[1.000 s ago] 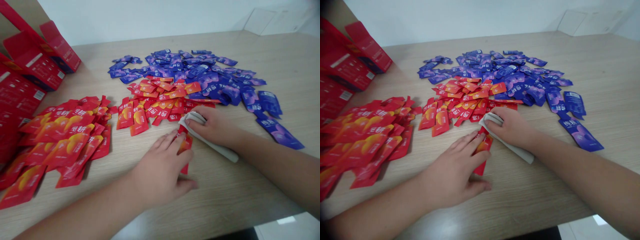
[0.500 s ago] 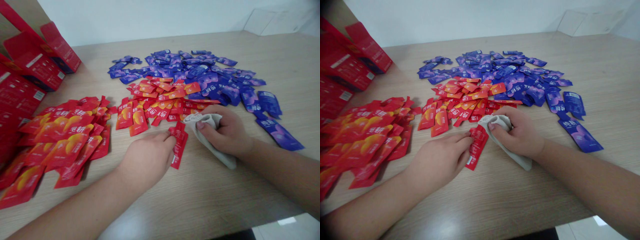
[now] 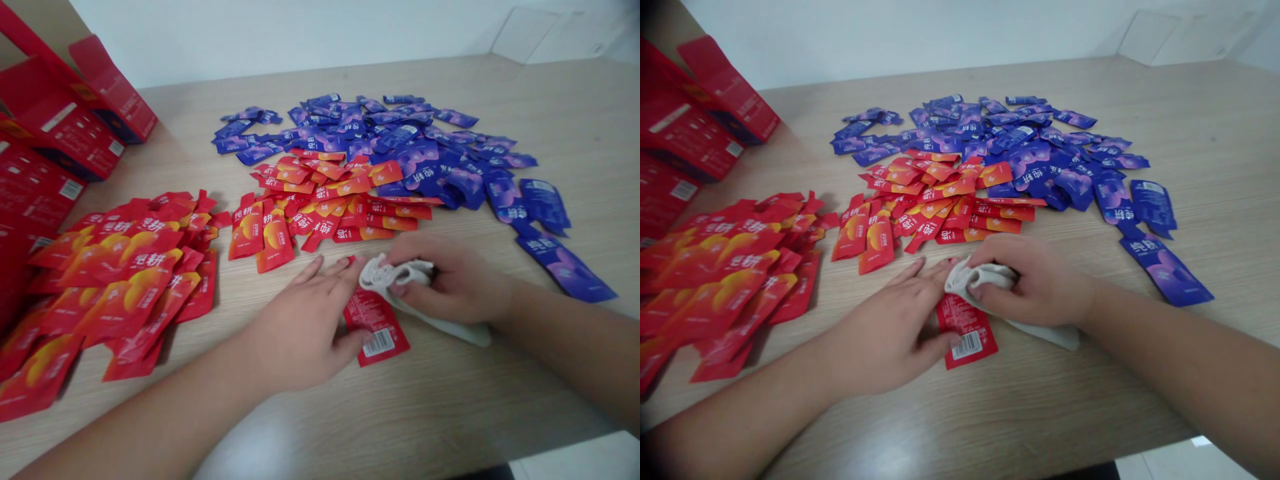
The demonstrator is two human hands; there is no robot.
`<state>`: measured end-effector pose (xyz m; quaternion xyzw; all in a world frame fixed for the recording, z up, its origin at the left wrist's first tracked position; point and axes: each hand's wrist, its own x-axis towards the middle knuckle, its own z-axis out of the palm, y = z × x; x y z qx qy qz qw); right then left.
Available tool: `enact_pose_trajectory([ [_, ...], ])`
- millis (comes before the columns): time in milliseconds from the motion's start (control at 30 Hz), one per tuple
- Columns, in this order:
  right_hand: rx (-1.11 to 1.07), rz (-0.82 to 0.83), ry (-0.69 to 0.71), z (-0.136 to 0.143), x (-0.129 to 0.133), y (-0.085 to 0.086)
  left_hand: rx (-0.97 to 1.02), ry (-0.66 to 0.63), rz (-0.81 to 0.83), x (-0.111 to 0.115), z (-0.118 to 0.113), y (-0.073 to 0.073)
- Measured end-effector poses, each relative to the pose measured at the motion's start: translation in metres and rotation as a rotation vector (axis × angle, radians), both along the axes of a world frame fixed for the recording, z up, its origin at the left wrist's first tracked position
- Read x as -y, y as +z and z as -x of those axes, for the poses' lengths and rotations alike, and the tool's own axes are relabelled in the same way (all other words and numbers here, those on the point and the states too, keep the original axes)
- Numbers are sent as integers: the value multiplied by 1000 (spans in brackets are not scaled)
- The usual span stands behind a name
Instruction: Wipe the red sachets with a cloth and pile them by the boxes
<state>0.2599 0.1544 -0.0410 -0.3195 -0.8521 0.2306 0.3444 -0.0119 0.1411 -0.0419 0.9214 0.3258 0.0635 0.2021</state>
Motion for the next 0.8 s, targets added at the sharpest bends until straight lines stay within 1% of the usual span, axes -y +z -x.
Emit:
enact_pose_trajectory([
  [67,12,94,231,1,3,3,46,-4,37,-5,3,-3],
  [100,46,147,315,3,4,4,57,-8,40,-7,5,-5],
  [133,98,197,369,6,5,6,61,-19,37,-9,6,-6],
  [167,157,233,392,8,7,8,60,-37,31,-10,7,-8],
  [267,280,276,364,14,10,12,79,-71,-10,-10,8,-9],
  [367,322,278,315,14,12,14,102,-14,-77,-3,4,-5],
  [467,361,274,272,11,12,13,68,42,-112,7,-2,0],
  [533,347,267,256,9,11,11,44,52,-109,13,-6,2],
  [633,291,264,252,7,9,8,17,73,-96,18,-10,1],
  [700,249,274,259,8,9,9,3,84,-76,19,-11,-1],
  [800,223,283,313,11,14,14,4,54,-32,16,-8,-2],
])
